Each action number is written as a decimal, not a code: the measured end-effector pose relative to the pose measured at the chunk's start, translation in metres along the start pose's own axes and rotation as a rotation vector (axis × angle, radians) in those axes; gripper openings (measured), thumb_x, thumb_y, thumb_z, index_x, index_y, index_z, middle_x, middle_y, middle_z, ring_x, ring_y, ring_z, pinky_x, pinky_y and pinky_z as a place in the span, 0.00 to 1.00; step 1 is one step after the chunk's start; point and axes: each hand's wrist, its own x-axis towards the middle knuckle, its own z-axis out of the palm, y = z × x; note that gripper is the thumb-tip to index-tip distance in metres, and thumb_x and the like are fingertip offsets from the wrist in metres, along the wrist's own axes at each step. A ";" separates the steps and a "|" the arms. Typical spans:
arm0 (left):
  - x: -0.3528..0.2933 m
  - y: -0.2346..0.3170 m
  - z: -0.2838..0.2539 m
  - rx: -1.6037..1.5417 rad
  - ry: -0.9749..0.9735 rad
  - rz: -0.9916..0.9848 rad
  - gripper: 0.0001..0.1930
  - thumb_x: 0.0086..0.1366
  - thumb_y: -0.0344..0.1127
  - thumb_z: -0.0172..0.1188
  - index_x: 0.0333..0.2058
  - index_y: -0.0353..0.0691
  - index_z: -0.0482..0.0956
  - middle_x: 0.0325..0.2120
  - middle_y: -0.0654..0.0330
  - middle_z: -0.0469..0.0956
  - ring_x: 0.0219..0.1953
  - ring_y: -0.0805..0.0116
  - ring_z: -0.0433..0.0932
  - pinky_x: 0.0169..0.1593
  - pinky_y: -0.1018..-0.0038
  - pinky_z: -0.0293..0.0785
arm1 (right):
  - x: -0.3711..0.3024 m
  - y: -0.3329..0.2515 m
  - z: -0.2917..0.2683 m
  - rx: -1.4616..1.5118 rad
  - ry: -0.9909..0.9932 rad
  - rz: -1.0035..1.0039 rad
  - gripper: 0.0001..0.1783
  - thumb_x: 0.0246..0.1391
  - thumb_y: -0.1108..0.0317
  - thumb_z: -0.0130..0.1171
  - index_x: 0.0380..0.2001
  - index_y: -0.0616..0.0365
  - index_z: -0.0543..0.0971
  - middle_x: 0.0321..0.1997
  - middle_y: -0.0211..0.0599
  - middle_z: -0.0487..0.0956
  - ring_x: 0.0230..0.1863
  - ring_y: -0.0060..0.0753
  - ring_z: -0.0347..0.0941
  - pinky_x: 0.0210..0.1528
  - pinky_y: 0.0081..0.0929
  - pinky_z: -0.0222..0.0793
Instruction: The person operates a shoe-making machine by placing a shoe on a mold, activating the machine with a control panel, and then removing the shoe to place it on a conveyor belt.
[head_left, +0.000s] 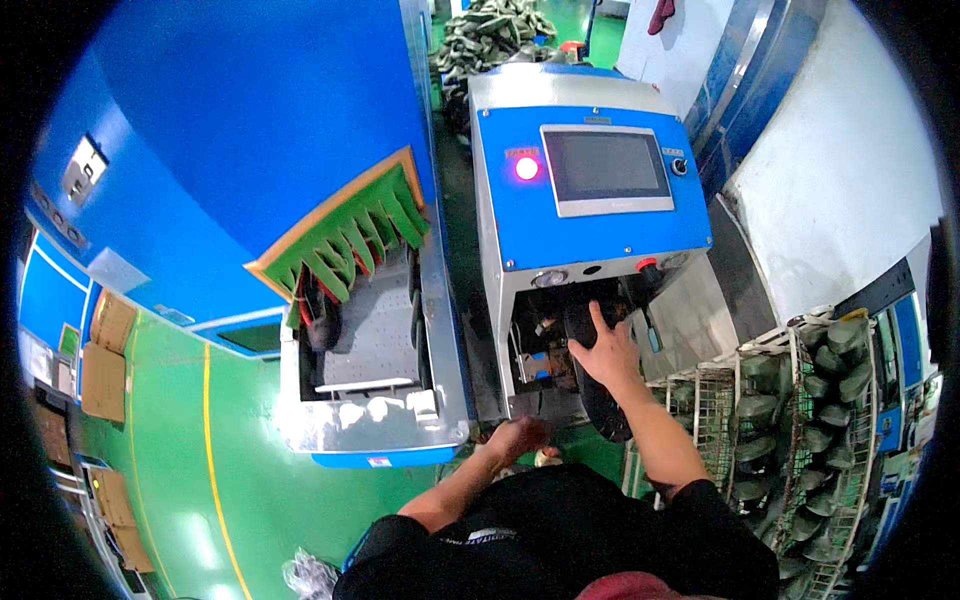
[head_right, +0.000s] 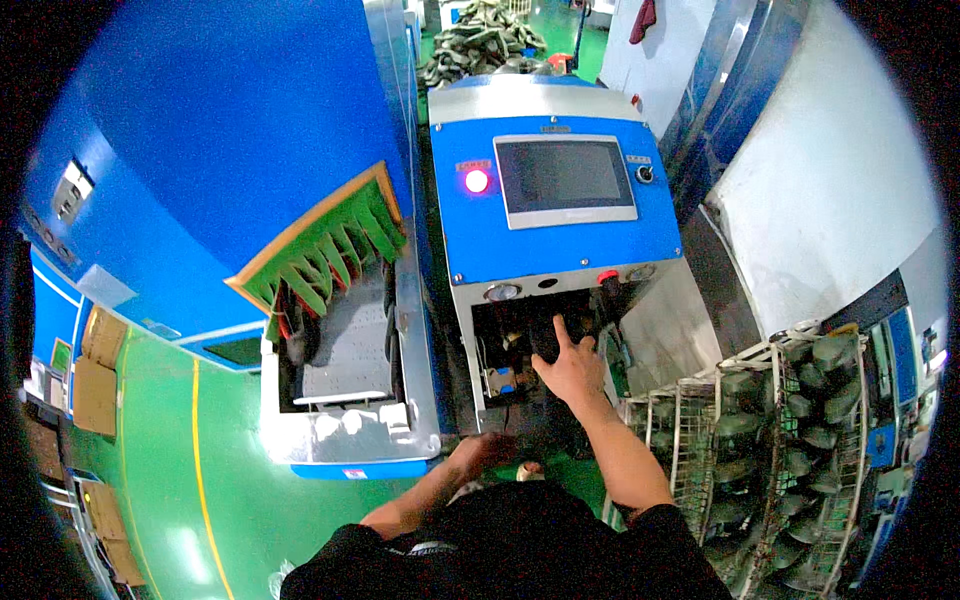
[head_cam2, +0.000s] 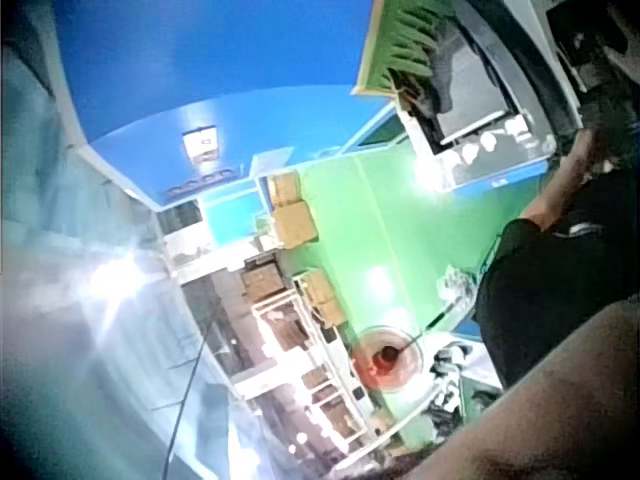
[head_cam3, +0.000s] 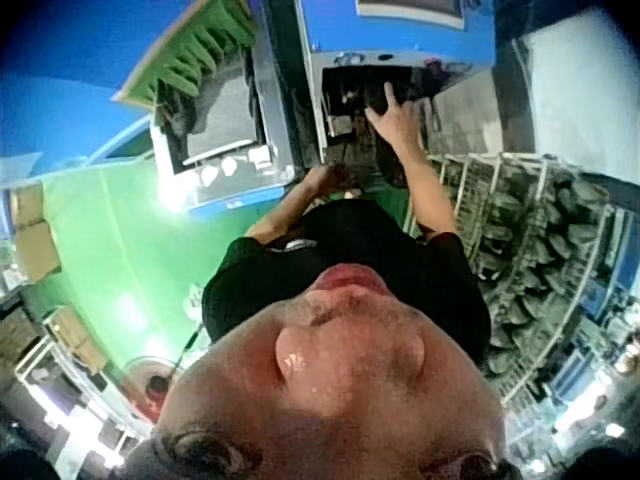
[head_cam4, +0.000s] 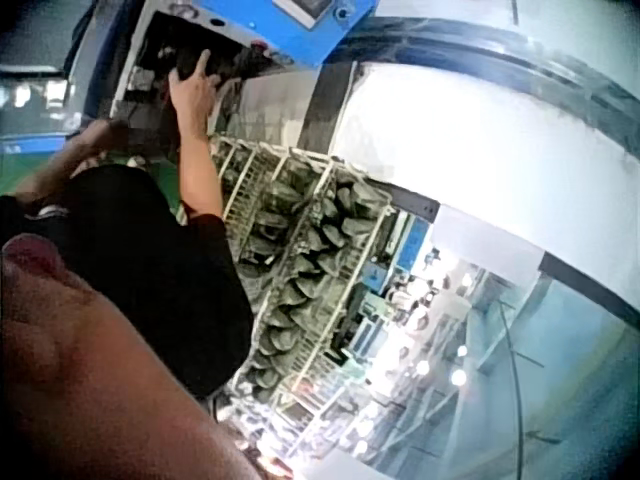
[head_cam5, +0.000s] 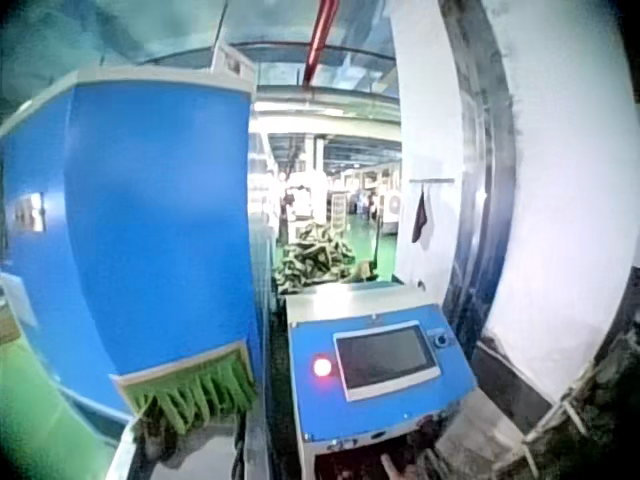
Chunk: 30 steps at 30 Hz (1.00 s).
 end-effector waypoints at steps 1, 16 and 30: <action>-0.019 0.008 -0.006 0.911 -0.049 0.195 0.16 0.69 0.35 0.52 0.52 0.32 0.73 0.52 0.51 0.77 0.51 0.54 0.78 0.53 0.61 0.76 | 0.011 0.000 0.001 -0.028 0.008 -0.017 0.50 0.55 0.35 0.57 0.75 0.35 0.49 0.50 0.67 0.71 0.33 0.56 0.76 0.34 0.44 0.75; -0.031 -0.011 -0.019 -0.200 0.252 0.031 0.14 0.71 0.36 0.50 0.47 0.32 0.76 0.36 0.51 0.80 0.39 0.56 0.82 0.45 0.64 0.80 | -0.024 0.027 0.036 -0.001 0.576 -0.190 0.48 0.49 0.39 0.66 0.71 0.38 0.62 0.40 0.58 0.71 0.20 0.40 0.65 0.20 0.34 0.67; -0.054 0.061 0.077 -0.229 -0.367 -0.171 0.36 0.69 0.69 0.43 0.55 0.41 0.74 0.43 0.55 0.80 0.42 0.62 0.80 0.46 0.66 0.79 | -0.205 0.061 0.066 0.262 0.626 -0.303 0.47 0.42 0.38 0.72 0.66 0.38 0.69 0.52 0.65 0.72 0.43 0.63 0.78 0.42 0.45 0.77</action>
